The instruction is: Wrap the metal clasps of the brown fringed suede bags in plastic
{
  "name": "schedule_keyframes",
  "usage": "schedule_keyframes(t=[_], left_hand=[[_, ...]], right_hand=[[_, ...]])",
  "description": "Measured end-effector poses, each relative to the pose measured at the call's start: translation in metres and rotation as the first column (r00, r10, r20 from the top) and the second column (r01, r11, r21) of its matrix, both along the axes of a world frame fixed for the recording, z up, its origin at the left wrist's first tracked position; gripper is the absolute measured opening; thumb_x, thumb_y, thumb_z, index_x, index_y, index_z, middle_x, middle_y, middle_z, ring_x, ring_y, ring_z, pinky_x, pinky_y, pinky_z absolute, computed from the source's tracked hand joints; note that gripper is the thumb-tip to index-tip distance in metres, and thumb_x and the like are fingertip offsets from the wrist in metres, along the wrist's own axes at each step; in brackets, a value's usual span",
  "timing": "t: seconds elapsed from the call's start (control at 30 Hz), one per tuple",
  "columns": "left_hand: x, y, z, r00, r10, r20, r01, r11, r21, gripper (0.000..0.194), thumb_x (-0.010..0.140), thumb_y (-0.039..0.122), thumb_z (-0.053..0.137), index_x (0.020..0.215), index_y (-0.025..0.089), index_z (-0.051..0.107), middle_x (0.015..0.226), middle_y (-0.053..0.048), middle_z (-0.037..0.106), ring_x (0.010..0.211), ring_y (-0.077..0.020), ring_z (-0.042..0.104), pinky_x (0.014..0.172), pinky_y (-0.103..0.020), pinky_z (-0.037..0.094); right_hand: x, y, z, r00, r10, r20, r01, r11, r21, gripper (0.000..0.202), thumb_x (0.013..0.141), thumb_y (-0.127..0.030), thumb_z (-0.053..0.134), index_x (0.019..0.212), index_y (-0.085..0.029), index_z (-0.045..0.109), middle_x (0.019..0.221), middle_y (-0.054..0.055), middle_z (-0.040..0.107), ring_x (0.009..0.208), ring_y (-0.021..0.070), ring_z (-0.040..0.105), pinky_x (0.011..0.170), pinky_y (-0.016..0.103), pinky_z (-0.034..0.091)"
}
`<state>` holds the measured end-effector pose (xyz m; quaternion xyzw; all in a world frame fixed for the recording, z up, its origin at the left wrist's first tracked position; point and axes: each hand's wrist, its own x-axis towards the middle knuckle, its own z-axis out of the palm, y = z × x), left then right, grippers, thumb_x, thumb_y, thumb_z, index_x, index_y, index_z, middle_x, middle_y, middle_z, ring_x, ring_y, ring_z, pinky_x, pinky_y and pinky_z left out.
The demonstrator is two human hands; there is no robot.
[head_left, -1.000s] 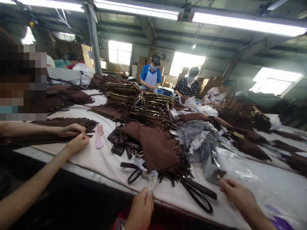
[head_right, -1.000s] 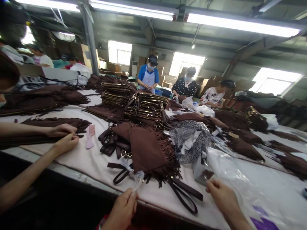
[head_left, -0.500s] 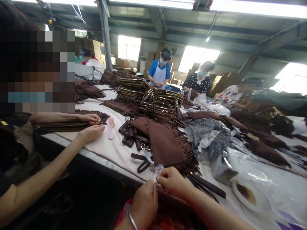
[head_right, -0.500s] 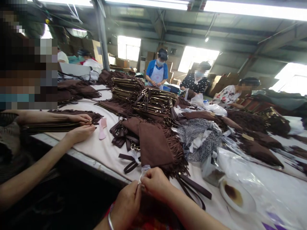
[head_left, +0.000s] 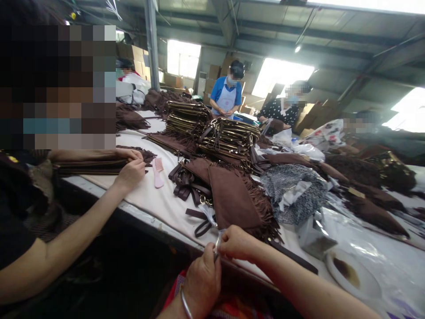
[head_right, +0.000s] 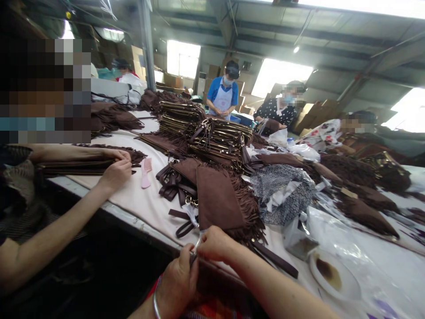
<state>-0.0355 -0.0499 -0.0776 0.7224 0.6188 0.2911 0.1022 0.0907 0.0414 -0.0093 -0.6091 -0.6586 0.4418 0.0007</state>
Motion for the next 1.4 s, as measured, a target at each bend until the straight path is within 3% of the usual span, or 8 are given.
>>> schedule_keyframes(t=[0.2, 0.43, 0.63, 0.83, 1.03, 1.23, 1.3, 1.4], left_hand=[[-0.002, -0.001, 0.002, 0.999, -0.041, 0.03, 0.04, 0.998, 0.041, 0.02, 0.093, 0.017, 0.035, 0.107, 0.018, 0.049, 0.071, -0.006, 0.071, 0.059, -0.0233, 0.07, 0.051, -0.032, 0.052], [0.0, 0.0, 0.001, 0.981, -0.069, 0.179, 0.065, 0.997, 0.029, 0.035, 0.092, 0.017, 0.037, 0.126, 0.014, 0.04, 0.092, -0.013, 0.073, 0.078, -0.0244, 0.072, 0.065, -0.033, 0.056], [0.001, 0.002, 0.012, 0.96, -0.05, 0.275, 0.095, 0.984, -0.15, 0.02, 0.095, 0.021, 0.033, 0.1, 0.022, 0.052, 0.084, -0.009, 0.071, 0.077, -0.0223, 0.07, 0.069, -0.031, 0.051], [0.002, 0.006, 0.017, 0.969, 0.01, 0.245, 0.053, 0.966, -0.251, 0.023, 0.096, 0.028, 0.032, 0.086, 0.022, 0.052, 0.075, -0.008, 0.067, 0.07, -0.0221, 0.066, 0.062, -0.031, 0.043], [0.003, 0.007, 0.022, 0.926, 0.031, 0.377, 0.077, 0.96, -0.268, 0.023, 0.094, 0.028, 0.036, 0.08, 0.023, 0.053, 0.072, -0.003, 0.063, 0.067, -0.0178, 0.061, 0.064, -0.028, 0.041], [0.008, 0.01, 0.02, 0.79, 0.178, 0.587, 0.077, 0.92, -0.383, 0.021, 0.088, 0.032, 0.046, 0.072, 0.021, 0.054, 0.063, 0.001, 0.059, 0.061, -0.0149, 0.056, 0.058, -0.026, 0.039], [0.01, 0.01, 0.019, 0.683, 0.254, 0.685, 0.123, 0.885, -0.45, 0.022, 0.085, 0.035, 0.051, 0.069, 0.02, 0.052, 0.057, 0.003, 0.055, 0.054, -0.0128, 0.052, 0.053, -0.024, 0.038], [0.013, 0.009, 0.019, 0.447, 0.398, 0.801, 0.255, 0.801, -0.541, 0.025, 0.082, 0.042, 0.055, 0.072, 0.019, 0.051, 0.052, 0.006, 0.05, 0.041, -0.007, 0.038, 0.042, -0.02, 0.028]], right_hand=[[-0.003, 0.002, 0.002, 0.999, 0.024, 0.034, -0.024, 1.0, 0.003, 0.011, 0.06, -0.022, 0.061, 0.053, -0.015, 0.065, 0.043, -0.003, 0.052, 0.044, 0.0093, 0.046, 0.042, 0.019, 0.03], [-0.003, -0.002, 0.014, 0.999, 0.027, 0.046, -0.029, 0.999, 0.042, 0.012, 0.061, -0.021, 0.058, 0.051, -0.014, 0.061, 0.041, -0.005, 0.043, 0.045, 0.0085, 0.04, 0.042, 0.021, 0.025], [0.001, -0.004, 0.012, 0.999, 0.031, 0.027, -0.033, 0.996, 0.077, 0.016, 0.062, -0.024, 0.058, 0.049, -0.014, 0.059, 0.042, -0.006, 0.035, 0.048, 0.008, 0.035, 0.044, 0.021, 0.023], [0.014, -0.015, 0.004, 1.0, 0.015, -0.004, -0.015, 0.997, 0.08, 0.016, 0.062, -0.021, 0.056, 0.054, -0.014, 0.067, 0.043, -0.004, 0.047, 0.046, 0.0084, 0.042, 0.044, 0.02, 0.025], [0.019, -0.034, 0.0, 0.985, -0.15, -0.088, 0.156, 0.985, 0.069, 0.022, 0.068, -0.023, 0.056, 0.052, -0.016, 0.069, 0.043, -0.002, 0.054, 0.041, 0.0088, 0.041, 0.042, 0.022, 0.025], [0.02, -0.049, -0.014, 0.926, -0.297, -0.232, 0.312, 0.95, 0.029, 0.024, 0.07, -0.024, 0.056, 0.049, -0.016, 0.063, 0.043, -0.002, 0.053, 0.043, 0.0085, 0.041, 0.044, 0.021, 0.026], [0.02, -0.052, -0.017, 0.911, -0.323, -0.257, 0.346, 0.937, 0.046, 0.022, 0.069, -0.02, 0.055, 0.049, -0.015, 0.063, 0.045, -0.001, 0.055, 0.045, 0.0093, 0.044, 0.046, 0.021, 0.029], [0.02, -0.055, -0.02, 0.896, -0.329, -0.3, 0.362, 0.93, 0.063, 0.019, 0.067, -0.015, 0.051, 0.051, -0.015, 0.062, 0.049, -0.001, 0.059, 0.049, 0.0101, 0.049, 0.049, 0.021, 0.032]])
